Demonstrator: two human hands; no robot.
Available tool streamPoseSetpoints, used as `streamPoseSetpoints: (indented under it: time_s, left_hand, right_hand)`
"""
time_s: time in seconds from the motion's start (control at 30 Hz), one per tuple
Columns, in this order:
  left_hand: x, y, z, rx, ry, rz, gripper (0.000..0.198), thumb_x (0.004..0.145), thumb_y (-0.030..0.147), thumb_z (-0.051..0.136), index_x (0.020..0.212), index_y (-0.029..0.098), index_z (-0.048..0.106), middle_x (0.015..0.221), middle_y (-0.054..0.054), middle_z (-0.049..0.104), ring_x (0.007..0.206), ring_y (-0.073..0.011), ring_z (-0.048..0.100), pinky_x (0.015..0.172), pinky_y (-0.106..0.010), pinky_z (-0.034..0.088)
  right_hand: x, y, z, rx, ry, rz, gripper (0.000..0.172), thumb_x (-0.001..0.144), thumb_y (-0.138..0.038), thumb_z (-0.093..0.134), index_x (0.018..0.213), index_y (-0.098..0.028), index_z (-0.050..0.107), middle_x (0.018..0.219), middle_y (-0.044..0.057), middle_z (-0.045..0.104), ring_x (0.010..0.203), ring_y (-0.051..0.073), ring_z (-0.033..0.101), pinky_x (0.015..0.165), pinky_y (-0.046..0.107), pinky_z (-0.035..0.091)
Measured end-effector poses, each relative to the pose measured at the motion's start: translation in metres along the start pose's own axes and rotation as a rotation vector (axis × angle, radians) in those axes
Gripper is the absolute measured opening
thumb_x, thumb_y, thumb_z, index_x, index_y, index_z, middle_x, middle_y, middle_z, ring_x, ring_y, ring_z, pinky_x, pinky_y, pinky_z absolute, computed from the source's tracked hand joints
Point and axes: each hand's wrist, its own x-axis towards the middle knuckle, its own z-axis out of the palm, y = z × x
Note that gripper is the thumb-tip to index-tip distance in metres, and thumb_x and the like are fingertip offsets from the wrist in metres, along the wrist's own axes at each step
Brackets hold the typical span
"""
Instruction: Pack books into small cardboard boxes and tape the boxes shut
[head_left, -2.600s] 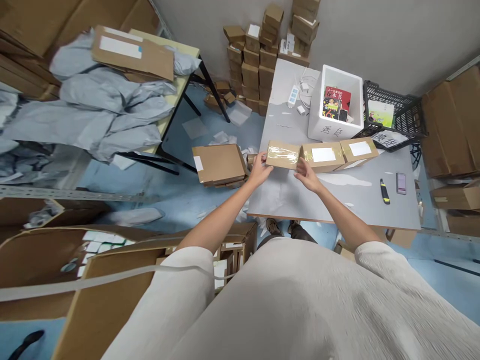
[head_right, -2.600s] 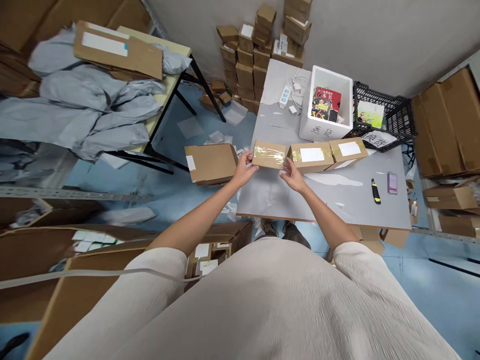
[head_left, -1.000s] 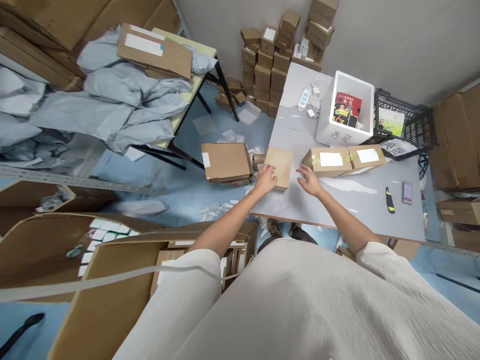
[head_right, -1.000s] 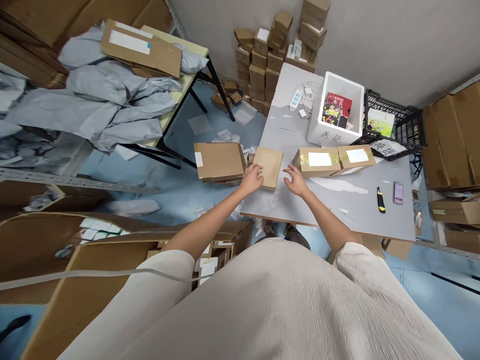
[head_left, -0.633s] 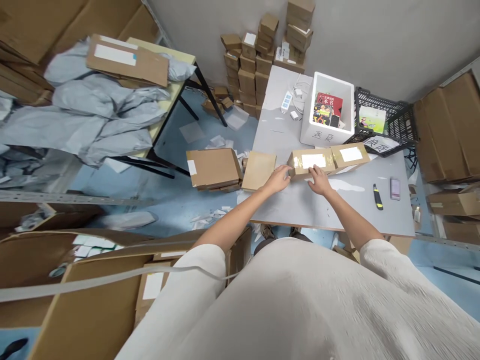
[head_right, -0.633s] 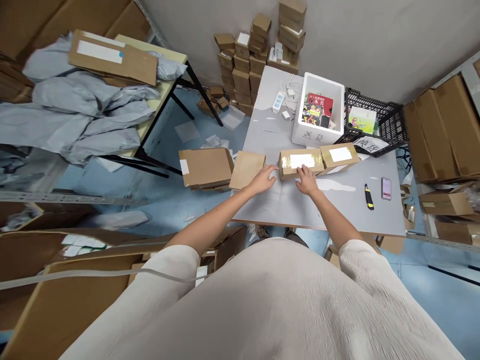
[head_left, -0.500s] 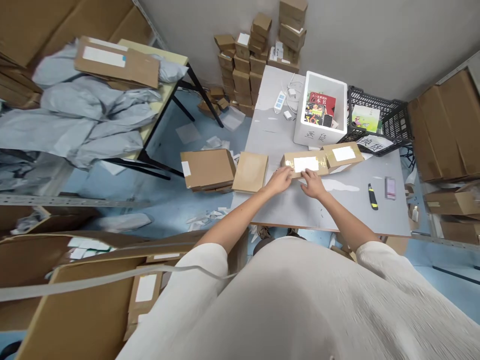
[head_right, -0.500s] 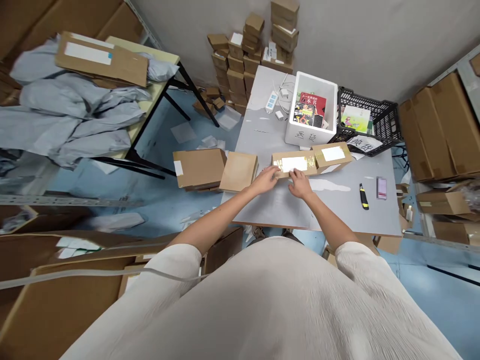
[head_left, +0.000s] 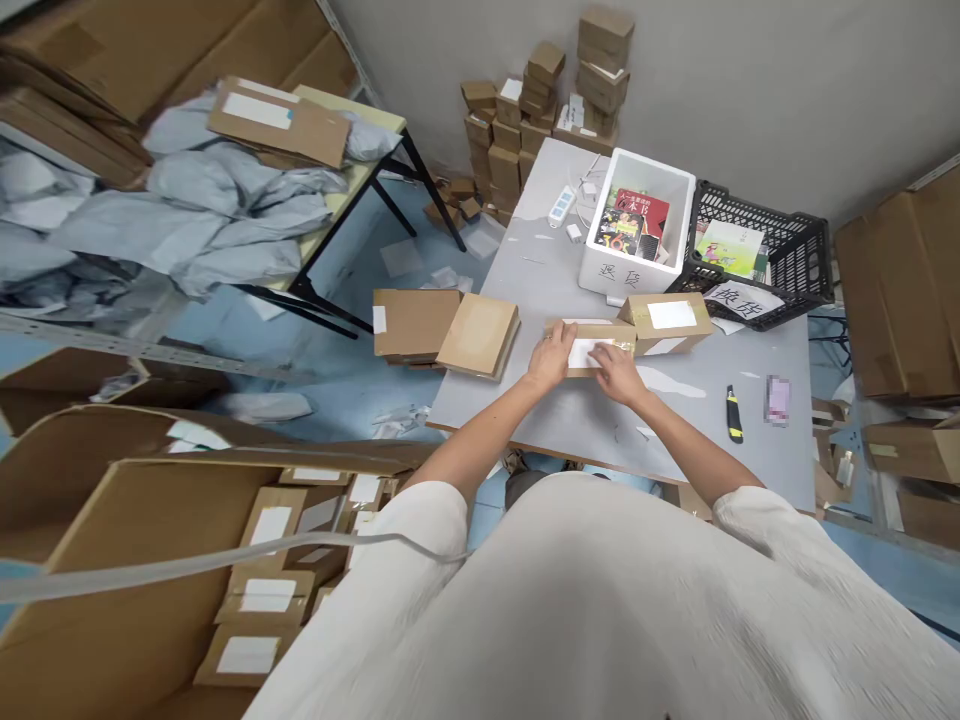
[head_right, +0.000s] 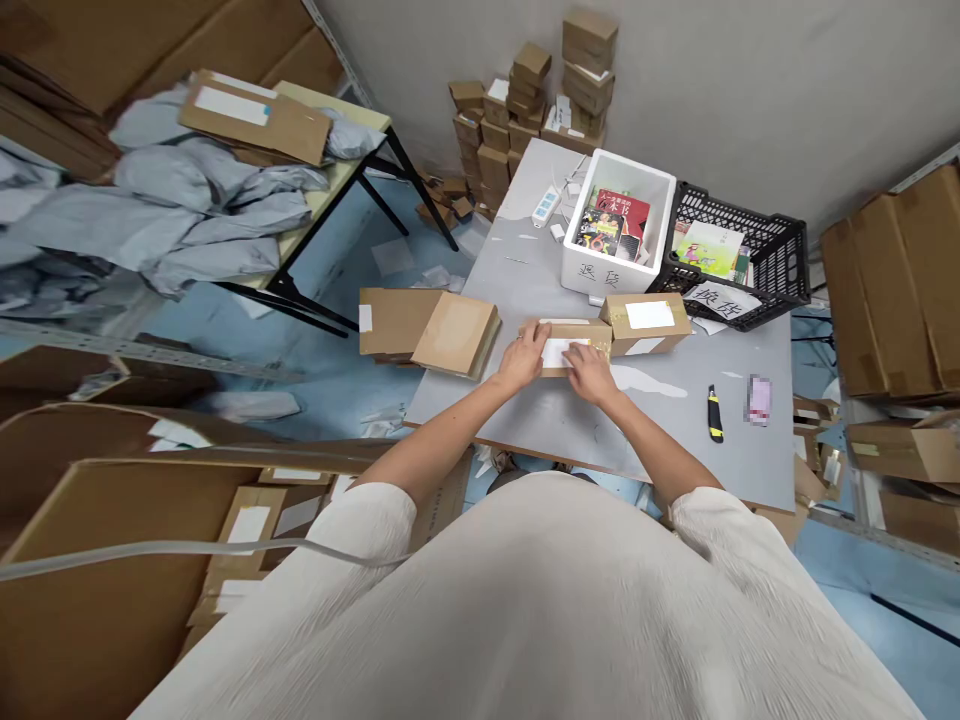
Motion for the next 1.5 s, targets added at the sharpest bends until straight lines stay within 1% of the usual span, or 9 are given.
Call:
streamPoseSetpoints:
  time_s: [0.13,0.33,0.53,0.7,0.87,1.0,1.1,1.3,1.5]
  left_hand:
    - [-0.012,0.005,0.005,-0.007,0.007,-0.038,0.088,0.093,0.016,0.065,0.177,0.021,0.039,0.183,-0.026,0.037,0.136,-0.0443,0.072,0.123,-0.059,0.052]
    - [-0.018,0.01,-0.001,0.001,0.036,-0.073,0.075,0.093,0.018,0.066,0.167,0.018,0.052,0.174,-0.025,0.047,0.146,-0.047,0.064,0.129,-0.059,0.046]
    - [-0.02,-0.011,-0.001,-0.063,0.044,-0.087,0.074,0.094,0.021,0.064,0.167,0.015,0.053,0.186,-0.025,0.034,0.164,-0.0499,0.048,0.135,-0.063,0.039]
    - [-0.026,-0.031,-0.005,-0.052,0.028,-0.033,0.071,0.094,0.022,0.062,0.165,0.014,0.058,0.188,-0.024,0.037,0.178,-0.0437,0.026,0.145,-0.064,0.021]
    - [-0.054,-0.028,-0.005,0.123,-0.08,0.007,0.056,0.106,0.029,0.053,0.16,0.02,0.065,0.179,-0.019,0.051,0.167,-0.0374,0.046,0.139,-0.057,0.035]
    - [-0.071,-0.024,0.004,0.2,-0.237,0.075,0.089,0.095,0.058,0.08,0.172,0.021,0.053,0.181,-0.022,0.047,0.165,-0.0423,0.049,0.14,-0.056,0.034]
    - [-0.073,-0.03,0.008,0.262,-0.27,0.12,0.115,0.084,0.054,0.094,0.18,0.021,0.04,0.188,-0.026,0.034,0.172,-0.0456,0.039,0.144,-0.06,0.023]
    - [-0.062,-0.051,0.0,0.318,-0.32,0.169,0.108,0.085,0.02,0.085,0.181,0.02,0.036,0.192,-0.025,0.026,0.179,-0.0413,0.028,0.145,-0.062,0.019]
    - [-0.063,-0.07,-0.008,0.292,-0.297,0.149,0.099,0.09,0.024,0.081,0.18,0.023,0.04,0.192,-0.023,0.028,0.179,-0.041,0.029,0.145,-0.065,0.019]
  right_hand:
    - [0.005,0.02,-0.012,-0.02,0.122,0.063,0.072,0.099,-0.022,0.058,0.17,-0.016,0.055,0.178,0.023,0.048,0.161,0.048,0.04,0.132,0.067,0.032]
    - [-0.008,0.008,0.005,0.01,0.102,0.049,0.063,0.103,-0.027,0.057,0.165,-0.016,0.061,0.153,0.025,0.065,0.139,0.048,0.053,0.122,0.067,0.043]
    - [-0.005,-0.025,0.033,0.103,0.033,-0.034,0.065,0.107,-0.041,0.062,0.167,-0.017,0.059,0.157,0.023,0.062,0.137,0.044,0.057,0.123,0.059,0.05]
    - [0.005,-0.028,0.045,0.132,-0.029,-0.106,0.053,0.112,-0.04,0.055,0.159,-0.02,0.067,0.162,0.02,0.062,0.142,0.039,0.058,0.125,0.056,0.049]
    - [0.001,-0.007,0.053,0.04,-0.048,0.053,0.053,0.103,-0.031,0.064,0.155,-0.02,0.071,0.174,0.022,0.053,0.153,0.045,0.05,0.124,0.063,0.048]
    - [-0.004,0.002,0.066,0.083,-0.038,0.086,0.063,0.103,-0.033,0.062,0.165,-0.018,0.06,0.178,0.024,0.046,0.15,0.044,0.056,0.122,0.063,0.052]
    - [-0.004,-0.001,0.076,0.139,0.002,0.112,0.064,0.104,-0.033,0.06,0.166,-0.019,0.057,0.172,0.023,0.052,0.145,0.041,0.06,0.124,0.061,0.053]
    - [0.005,-0.023,0.085,0.207,0.022,0.214,0.066,0.103,-0.035,0.064,0.166,-0.02,0.054,0.158,0.022,0.064,0.138,0.039,0.068,0.121,0.056,0.058]
    - [0.019,-0.046,0.087,0.219,0.034,0.266,0.067,0.103,-0.032,0.063,0.167,-0.018,0.053,0.158,0.023,0.064,0.138,0.038,0.07,0.12,0.053,0.06]
